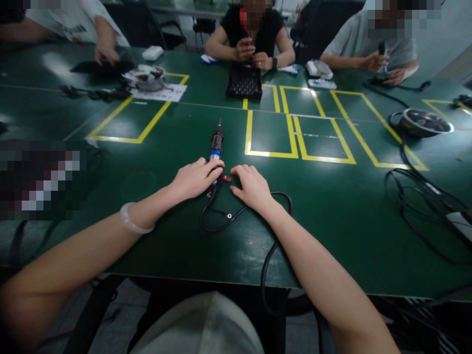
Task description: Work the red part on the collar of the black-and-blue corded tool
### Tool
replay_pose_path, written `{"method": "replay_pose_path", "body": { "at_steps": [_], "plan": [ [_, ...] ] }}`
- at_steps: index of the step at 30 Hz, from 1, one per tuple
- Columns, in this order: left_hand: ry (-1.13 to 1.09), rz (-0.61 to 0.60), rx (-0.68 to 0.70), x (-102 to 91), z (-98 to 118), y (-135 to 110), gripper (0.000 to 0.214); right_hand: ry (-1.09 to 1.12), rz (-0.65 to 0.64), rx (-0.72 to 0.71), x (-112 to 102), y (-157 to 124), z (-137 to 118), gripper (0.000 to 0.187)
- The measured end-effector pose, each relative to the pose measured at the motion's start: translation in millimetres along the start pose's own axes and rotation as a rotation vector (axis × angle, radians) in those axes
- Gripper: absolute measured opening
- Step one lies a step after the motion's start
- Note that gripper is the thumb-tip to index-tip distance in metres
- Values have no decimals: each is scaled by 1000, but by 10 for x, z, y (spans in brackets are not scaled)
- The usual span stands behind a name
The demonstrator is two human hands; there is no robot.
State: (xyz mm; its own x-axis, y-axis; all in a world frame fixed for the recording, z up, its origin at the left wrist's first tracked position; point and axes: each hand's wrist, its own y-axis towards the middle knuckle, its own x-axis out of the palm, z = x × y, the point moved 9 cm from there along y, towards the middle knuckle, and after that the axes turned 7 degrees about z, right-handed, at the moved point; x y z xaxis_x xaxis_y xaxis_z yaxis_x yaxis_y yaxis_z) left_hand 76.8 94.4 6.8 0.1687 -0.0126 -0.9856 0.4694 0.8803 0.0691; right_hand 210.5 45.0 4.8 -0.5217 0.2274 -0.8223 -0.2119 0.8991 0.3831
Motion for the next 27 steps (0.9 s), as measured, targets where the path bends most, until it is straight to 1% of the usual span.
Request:
{"method": "replay_pose_path", "body": {
  "at_steps": [3, 5, 8, 11, 13, 15, 18, 22, 24, 27],
  "plan": [
    [-45, -9, 17, 27, -54, 0, 52, 2, -6, -29, 29, 18, -58, 26],
    [-40, -6, 14, 26, -76, -1, 51, 0, -4, -34, 55, 38, -94, 22],
    [-26, -5, 13, 25, -71, -4, 51, -20, -4, -26, 90, 69, -119, 14],
    [-24, -2, 24, 31, -61, -6, 51, -34, -23, -30, 98, 80, -106, 13],
    [-27, 4, 33, 31, -66, -8, 51, -52, -20, -8, 60, 77, -50, 13],
    [-33, 9, 40, 27, -72, -10, 51, -65, 3, 45, -9, 71, 34, 12],
    [-40, 3, 44, 25, -80, -17, 51, 27, 32, 99, -87, 63, 85, 12],
    [-39, 1, 45, 17, -81, -23, 50, 182, 56, 48, -80, 79, -39, 14],
    [-39, -4, 47, 21, -78, -24, 51, 196, 44, 30, -21, 89, -99, 15],
    [-38, -6, 46, 25, -74, -23, 52, 165, 23, 20, 69, 102, -155, 12]
  ]
}}
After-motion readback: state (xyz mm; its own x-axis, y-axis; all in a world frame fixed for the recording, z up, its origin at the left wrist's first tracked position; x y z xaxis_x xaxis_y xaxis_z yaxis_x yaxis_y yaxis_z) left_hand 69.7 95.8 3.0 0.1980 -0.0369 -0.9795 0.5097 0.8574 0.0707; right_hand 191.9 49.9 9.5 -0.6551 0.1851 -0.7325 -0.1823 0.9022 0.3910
